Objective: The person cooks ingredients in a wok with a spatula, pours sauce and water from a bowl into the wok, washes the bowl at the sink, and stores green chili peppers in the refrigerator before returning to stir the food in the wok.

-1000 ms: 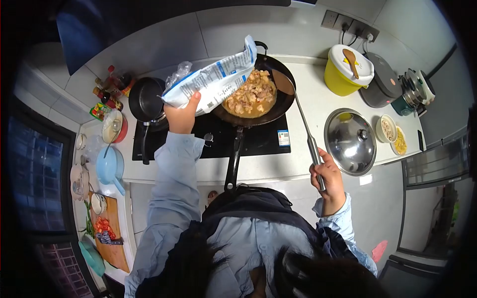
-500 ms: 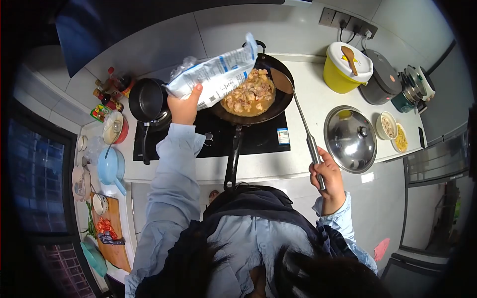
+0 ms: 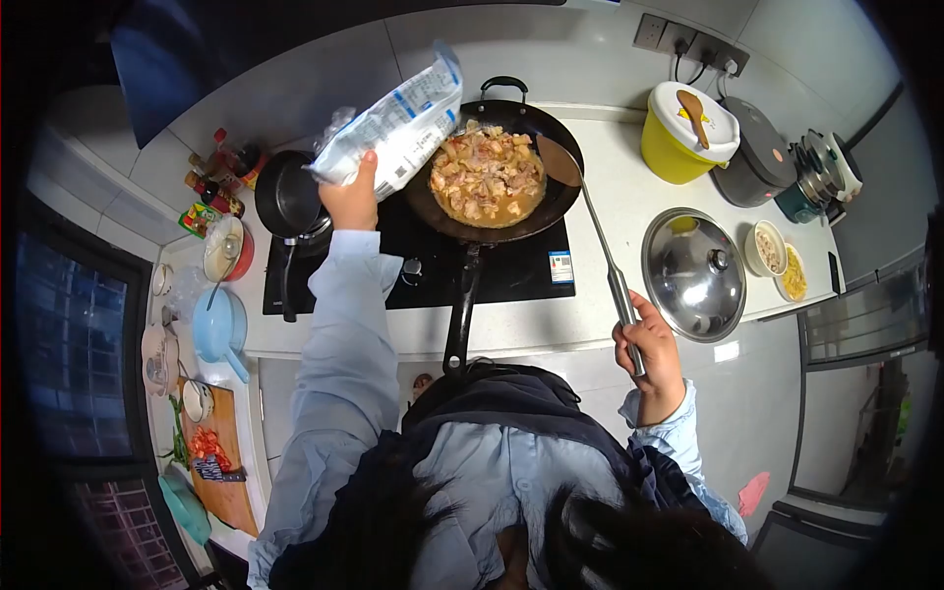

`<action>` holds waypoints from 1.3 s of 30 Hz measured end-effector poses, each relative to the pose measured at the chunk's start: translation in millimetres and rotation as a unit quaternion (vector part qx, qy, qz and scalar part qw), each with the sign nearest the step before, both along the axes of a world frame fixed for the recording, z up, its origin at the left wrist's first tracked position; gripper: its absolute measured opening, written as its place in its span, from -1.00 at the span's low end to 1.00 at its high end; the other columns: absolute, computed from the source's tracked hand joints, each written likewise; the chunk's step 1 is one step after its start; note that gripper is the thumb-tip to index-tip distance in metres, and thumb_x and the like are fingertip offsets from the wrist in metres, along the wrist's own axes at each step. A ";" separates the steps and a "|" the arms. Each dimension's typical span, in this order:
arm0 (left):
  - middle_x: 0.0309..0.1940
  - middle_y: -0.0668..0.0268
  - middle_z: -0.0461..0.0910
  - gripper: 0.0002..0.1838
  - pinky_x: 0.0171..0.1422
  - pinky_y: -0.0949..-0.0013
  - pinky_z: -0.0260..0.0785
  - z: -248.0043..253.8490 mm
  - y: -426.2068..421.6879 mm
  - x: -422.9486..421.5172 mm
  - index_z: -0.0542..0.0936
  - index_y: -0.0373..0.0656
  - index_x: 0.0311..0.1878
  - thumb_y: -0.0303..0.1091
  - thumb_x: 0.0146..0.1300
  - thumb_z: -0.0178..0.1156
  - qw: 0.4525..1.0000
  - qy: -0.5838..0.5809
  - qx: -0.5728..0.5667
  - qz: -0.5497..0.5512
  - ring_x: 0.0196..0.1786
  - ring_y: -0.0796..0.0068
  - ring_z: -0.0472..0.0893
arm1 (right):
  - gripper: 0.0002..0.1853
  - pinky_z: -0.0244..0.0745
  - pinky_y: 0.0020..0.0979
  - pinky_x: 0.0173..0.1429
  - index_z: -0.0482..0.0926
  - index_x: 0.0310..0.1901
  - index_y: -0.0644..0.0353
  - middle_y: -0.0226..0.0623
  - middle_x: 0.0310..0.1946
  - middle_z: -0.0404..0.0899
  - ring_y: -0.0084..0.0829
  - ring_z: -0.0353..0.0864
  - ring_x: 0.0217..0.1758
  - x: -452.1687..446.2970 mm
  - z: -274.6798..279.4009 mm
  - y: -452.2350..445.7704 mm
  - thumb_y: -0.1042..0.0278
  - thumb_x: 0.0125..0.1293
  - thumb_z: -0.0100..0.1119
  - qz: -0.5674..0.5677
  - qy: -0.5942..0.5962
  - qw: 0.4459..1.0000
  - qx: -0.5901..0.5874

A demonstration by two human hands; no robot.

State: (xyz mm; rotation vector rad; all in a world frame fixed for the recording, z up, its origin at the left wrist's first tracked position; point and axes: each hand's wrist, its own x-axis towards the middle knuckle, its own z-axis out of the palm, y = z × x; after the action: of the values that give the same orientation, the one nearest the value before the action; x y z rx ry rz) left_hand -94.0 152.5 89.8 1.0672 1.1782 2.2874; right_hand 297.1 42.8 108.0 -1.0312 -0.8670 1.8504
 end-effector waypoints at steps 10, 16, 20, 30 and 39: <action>-0.09 0.18 0.45 -0.55 0.12 0.37 0.26 -15.3 -65.5 16.1 0.34 -0.37 0.01 -0.57 0.00 0.20 1.000 -0.027 -0.004 -0.014 -0.03 0.41 0.45 | -0.48 0.00 -0.64 -0.79 0.12 0.15 0.31 -0.25 -0.64 0.34 -0.61 0.15 -0.88 -7.5 -0.3 14.8 0.55 0.08 -0.16 0.014 -0.014 1.000 -0.003; -0.05 0.16 0.43 -0.50 0.14 0.36 0.25 -12.9 -63.0 24.1 0.29 -0.35 0.06 -0.58 0.01 0.18 0.994 -0.089 0.034 -0.046 0.01 0.38 0.44 | -0.50 0.00 -0.64 -0.78 0.15 0.14 0.30 -0.25 -0.63 0.34 -0.62 0.14 -0.88 -9.1 -0.1 16.8 0.55 0.08 -0.16 0.018 -0.016 1.000 0.016; -0.03 0.16 0.42 -0.51 0.14 0.36 0.25 -8.9 -55.5 28.4 0.29 -0.34 0.06 -0.57 0.01 0.18 0.988 -0.135 0.050 -0.057 0.01 0.38 0.43 | -0.51 -0.01 -0.64 -0.78 0.16 0.13 0.29 -0.25 -0.63 0.34 -0.62 0.15 -0.87 -7.3 1.6 15.5 0.55 0.08 -0.16 0.014 -0.016 1.000 0.018; 0.00 0.13 0.40 -0.48 0.18 0.30 0.22 -21.3 -40.0 28.8 0.24 -0.35 0.10 -0.59 0.04 0.14 0.993 -0.097 0.014 -0.063 0.06 0.34 0.42 | -0.51 -0.01 -0.64 -0.78 0.16 0.12 0.27 -0.26 -0.64 0.33 -0.60 0.15 -0.87 -3.9 -0.6 12.4 0.56 0.08 -0.15 0.002 -0.015 1.000 0.009; 0.06 0.10 0.36 -0.52 0.24 0.18 0.17 -39.5 -48.5 13.7 0.18 -0.32 0.21 -0.34 0.24 -0.09 0.941 -0.295 0.084 -0.146 0.15 0.21 0.34 | -0.46 0.02 -0.63 -0.77 0.13 0.16 0.24 -0.30 -0.65 0.34 -0.62 0.17 -0.85 -7.9 2.2 21.5 0.58 0.07 -0.12 0.029 -0.054 0.998 0.003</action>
State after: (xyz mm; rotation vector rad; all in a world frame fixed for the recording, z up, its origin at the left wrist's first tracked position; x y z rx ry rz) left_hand -80.4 104.1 50.3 0.4902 0.5538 2.2538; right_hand 289.2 64.3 110.2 -1.1213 -0.9750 1.8532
